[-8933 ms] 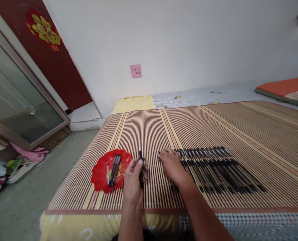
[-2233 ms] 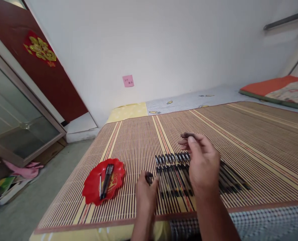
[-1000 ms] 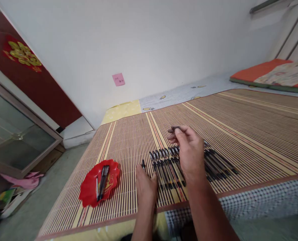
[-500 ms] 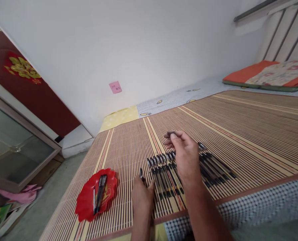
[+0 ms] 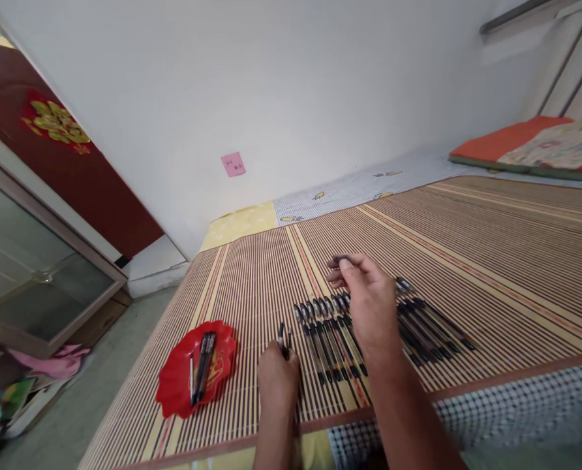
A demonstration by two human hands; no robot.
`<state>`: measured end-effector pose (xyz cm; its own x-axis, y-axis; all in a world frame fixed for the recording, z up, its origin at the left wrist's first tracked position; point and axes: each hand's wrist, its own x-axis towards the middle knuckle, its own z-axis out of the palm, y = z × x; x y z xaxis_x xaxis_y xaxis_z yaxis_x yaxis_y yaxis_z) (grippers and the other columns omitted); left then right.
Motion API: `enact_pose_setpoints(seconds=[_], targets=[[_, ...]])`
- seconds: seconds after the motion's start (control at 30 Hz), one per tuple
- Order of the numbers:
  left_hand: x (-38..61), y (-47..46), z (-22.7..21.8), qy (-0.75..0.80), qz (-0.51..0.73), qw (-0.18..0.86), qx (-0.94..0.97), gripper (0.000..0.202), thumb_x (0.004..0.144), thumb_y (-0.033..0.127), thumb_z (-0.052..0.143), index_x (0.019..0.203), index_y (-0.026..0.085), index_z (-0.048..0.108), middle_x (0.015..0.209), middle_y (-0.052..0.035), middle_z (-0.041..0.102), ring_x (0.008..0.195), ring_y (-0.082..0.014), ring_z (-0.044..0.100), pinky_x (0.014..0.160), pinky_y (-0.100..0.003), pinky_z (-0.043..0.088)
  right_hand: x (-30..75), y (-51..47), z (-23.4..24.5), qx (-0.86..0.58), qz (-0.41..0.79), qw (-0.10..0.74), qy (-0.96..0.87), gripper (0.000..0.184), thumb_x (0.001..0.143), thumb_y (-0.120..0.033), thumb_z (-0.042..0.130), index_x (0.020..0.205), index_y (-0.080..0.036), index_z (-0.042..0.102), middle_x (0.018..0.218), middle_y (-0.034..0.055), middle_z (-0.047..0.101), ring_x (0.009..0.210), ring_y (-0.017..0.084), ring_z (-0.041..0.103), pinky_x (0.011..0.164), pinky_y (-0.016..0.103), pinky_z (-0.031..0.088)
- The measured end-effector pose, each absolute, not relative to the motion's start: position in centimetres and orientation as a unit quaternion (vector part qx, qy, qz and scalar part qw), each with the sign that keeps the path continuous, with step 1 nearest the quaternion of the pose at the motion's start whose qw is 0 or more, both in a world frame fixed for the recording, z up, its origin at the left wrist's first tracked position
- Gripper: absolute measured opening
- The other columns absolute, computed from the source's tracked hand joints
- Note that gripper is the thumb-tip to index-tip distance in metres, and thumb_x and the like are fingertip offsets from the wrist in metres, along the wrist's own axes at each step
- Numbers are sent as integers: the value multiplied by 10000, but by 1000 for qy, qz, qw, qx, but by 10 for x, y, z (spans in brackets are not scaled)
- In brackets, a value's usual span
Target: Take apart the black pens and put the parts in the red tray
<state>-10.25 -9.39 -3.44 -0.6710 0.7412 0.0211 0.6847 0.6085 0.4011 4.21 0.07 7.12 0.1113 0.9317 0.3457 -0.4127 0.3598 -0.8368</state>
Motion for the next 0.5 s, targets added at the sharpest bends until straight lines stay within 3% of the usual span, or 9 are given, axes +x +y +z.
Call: enact_pose_setpoints(seconds=[0.1,0.2,0.27,0.4,0.5], targets=[[-108,-95,-37,880,250,92,393,80,801,193,582,780,146,644,769,-126,703,731,-240,662,649,-304,397,40,0,71,-286,496,686,-449,149,855,-317,629,877,-176,672,846,38,706,650,124,636,581,258,515],[-116,-98,-35,816,420,148,368,140,763,275,627,676,170,595,638,-48,628,622,-191,599,599,-275,394,37,0,68,-290,497,677,-459,155,854,-325,634,876,-178,679,832,37,704,653,128,636,584,259,513],[-120,-101,-30,743,539,188,349,217,733,370,669,702,164,607,653,-27,617,623,-170,579,596,-258,407,34,0,64,-291,502,659,-479,175,861,-344,634,894,-180,685,837,39,704,659,131,632,583,260,507],[-121,-112,-12,655,634,266,313,355,709,464,731,852,153,636,625,24,569,513,-97,467,496,-208,340,25,-1,56,-289,537,555,-565,252,880,-383,608,992,-177,702,859,54,703,661,143,619,542,258,460],[-116,-118,3,615,653,313,313,347,722,452,741,840,150,617,619,20,587,457,-65,385,447,-194,289,20,-6,54,-277,562,455,-632,296,902,-385,569,1059,-175,707,844,54,693,672,153,612,551,268,445]])
